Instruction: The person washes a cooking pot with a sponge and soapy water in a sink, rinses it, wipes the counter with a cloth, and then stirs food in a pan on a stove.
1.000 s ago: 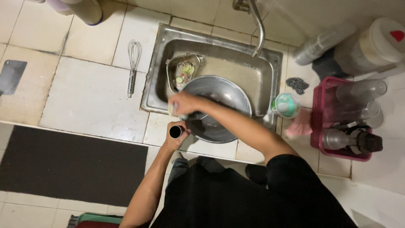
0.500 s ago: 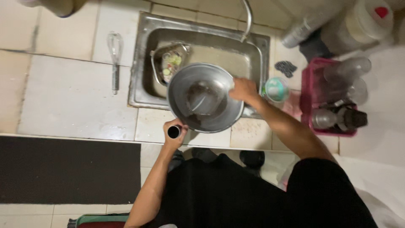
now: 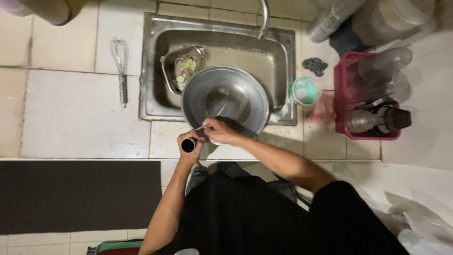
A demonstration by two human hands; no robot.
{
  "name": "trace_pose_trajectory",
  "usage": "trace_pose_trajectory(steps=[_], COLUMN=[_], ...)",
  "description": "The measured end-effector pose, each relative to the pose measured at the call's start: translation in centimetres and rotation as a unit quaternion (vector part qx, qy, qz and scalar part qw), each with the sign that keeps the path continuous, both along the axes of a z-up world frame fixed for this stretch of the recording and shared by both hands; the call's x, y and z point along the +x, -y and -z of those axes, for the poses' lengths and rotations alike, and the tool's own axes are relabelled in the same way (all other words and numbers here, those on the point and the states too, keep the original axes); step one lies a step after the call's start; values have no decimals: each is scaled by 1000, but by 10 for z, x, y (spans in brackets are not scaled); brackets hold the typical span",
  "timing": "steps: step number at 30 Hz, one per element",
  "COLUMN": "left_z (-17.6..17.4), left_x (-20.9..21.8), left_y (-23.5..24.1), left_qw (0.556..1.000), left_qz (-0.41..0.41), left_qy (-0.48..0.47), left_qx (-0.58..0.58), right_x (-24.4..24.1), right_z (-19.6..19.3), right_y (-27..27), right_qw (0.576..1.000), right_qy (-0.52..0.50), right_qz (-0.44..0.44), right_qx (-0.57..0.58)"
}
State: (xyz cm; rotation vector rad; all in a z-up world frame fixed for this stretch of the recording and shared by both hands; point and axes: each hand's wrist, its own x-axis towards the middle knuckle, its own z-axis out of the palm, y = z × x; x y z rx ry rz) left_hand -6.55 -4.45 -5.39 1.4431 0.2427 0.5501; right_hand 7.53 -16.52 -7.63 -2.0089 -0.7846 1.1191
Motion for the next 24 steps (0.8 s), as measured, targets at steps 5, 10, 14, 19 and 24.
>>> trace_pose_trajectory(steps=[5,10,14,19,24], left_z=[4,-1,0,1,1], left_x=[-1,0,8,8,-3], left_y=[11,-2,-7,-7,-2], left_qw=[999,999,998,999,999], left_qz=[-18,26,34,36,18], left_qy=[-26,-27,-52,-18,-32], left_qx=[36,-27,3,-24,17], right_x=[72,159,157,52,114], right_z=[12,31,44,34,23], right_y=[56,34,-22,-63,-32], right_qw=[942,864,918,934,931], right_qy=[33,260,372,307,354], right_qz=[-300,-297,-19,-87,-57], right_qx=[-146,-312,-137,162,-63])
